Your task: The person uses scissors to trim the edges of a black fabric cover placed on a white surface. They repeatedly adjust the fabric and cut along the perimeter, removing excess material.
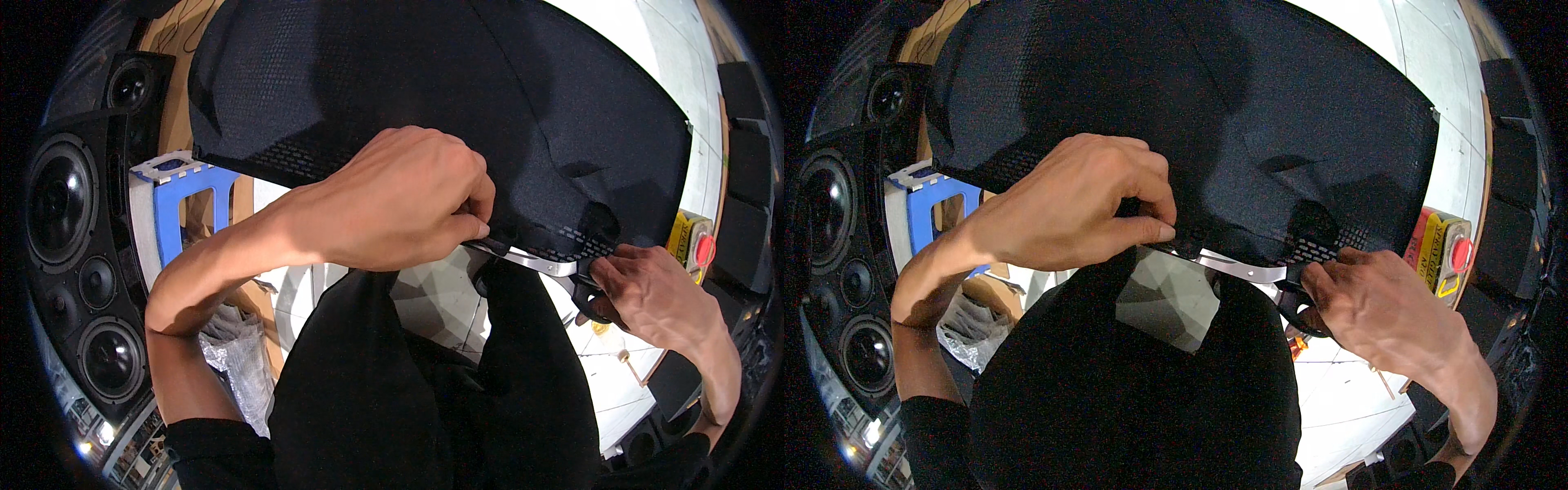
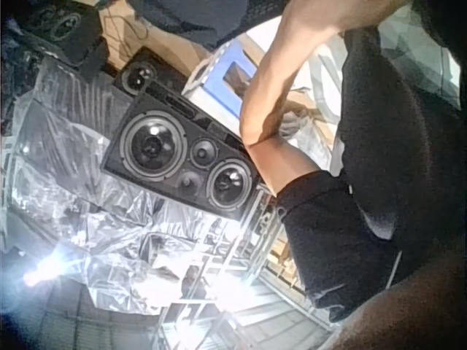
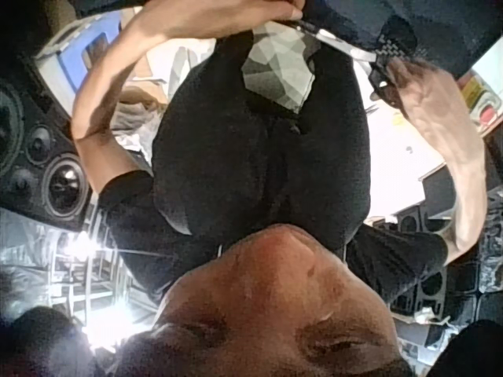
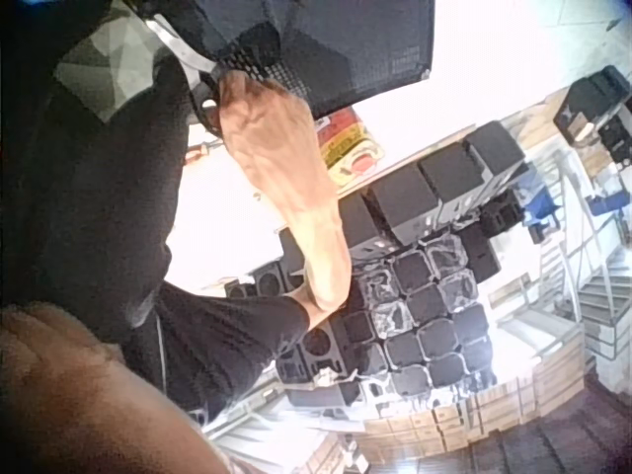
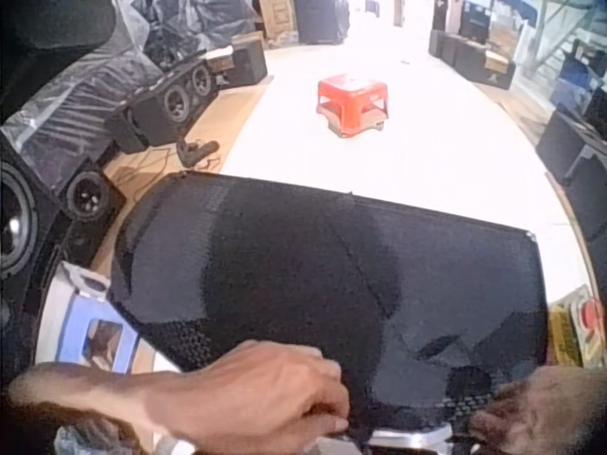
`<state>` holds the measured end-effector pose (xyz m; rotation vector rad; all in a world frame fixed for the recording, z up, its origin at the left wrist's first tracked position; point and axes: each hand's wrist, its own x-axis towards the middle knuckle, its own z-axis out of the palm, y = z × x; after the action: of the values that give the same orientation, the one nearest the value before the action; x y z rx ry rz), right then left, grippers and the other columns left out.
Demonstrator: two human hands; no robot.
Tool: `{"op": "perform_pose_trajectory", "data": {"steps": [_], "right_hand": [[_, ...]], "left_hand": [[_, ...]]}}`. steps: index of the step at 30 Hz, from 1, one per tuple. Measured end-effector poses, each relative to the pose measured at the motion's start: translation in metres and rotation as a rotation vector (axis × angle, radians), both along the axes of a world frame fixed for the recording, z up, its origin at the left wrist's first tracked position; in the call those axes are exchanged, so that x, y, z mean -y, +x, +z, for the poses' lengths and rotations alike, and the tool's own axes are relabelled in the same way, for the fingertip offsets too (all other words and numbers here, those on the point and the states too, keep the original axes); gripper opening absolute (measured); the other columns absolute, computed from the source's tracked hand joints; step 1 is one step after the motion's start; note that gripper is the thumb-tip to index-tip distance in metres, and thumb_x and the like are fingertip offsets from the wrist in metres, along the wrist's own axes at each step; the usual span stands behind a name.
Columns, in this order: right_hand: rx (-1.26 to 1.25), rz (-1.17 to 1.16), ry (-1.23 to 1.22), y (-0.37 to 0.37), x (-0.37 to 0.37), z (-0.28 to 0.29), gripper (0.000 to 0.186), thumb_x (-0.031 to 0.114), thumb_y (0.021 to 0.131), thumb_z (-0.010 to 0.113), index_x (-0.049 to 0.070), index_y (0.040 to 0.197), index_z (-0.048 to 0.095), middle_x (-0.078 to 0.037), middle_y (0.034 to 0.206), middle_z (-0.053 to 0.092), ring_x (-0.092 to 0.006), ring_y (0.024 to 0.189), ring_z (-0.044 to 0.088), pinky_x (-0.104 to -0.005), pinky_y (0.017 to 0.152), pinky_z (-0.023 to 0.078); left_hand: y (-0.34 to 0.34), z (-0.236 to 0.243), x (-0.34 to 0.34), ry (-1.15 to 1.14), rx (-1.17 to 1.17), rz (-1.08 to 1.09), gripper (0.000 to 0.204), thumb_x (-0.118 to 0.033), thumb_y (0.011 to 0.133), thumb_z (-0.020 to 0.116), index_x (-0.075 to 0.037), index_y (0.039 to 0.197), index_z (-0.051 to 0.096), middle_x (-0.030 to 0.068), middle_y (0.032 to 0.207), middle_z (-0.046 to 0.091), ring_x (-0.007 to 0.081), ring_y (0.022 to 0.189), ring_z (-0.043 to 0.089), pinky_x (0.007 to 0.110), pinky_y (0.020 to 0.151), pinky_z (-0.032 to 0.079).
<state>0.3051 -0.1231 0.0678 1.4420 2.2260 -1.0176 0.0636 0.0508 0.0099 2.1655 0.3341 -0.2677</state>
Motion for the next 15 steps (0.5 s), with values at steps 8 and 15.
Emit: {"op": "perform_pose_trajectory", "data": {"steps": [8, 15], "right_hand": [[-0.006, 0.021, -0.048, -0.007, -0.010, 0.003, 0.021, 0.018, 0.087, 0.072, -0.001, 0.087, 0.062, -0.012, 0.073, 0.066, -0.0262, 0.072, 0.067, -0.0397, 0.066, 0.053], [0.023, -0.005, -0.021, -0.006, -0.001, -0.006, 0.020, 0.015, 0.084, 0.076, -0.001, 0.090, 0.064, -0.012, 0.072, 0.067, -0.0257, 0.077, 0.068, -0.0367, 0.068, 0.054]], "left_hand": [[0.001, 0.005, 0.000, 0.002, -0.042, -0.013, 0.016, -0.019, 0.085, 0.070, -0.004, 0.083, 0.072, 0.0083, 0.079, 0.063, 0.0280, 0.084, 0.062, 0.042, 0.072, 0.047], [0.002, 0.003, 0.000, -0.014, -0.043, 0.016, 0.017, -0.020, 0.085, 0.070, -0.003, 0.084, 0.072, 0.0101, 0.081, 0.066, 0.0295, 0.086, 0.064, 0.043, 0.074, 0.048]]}}
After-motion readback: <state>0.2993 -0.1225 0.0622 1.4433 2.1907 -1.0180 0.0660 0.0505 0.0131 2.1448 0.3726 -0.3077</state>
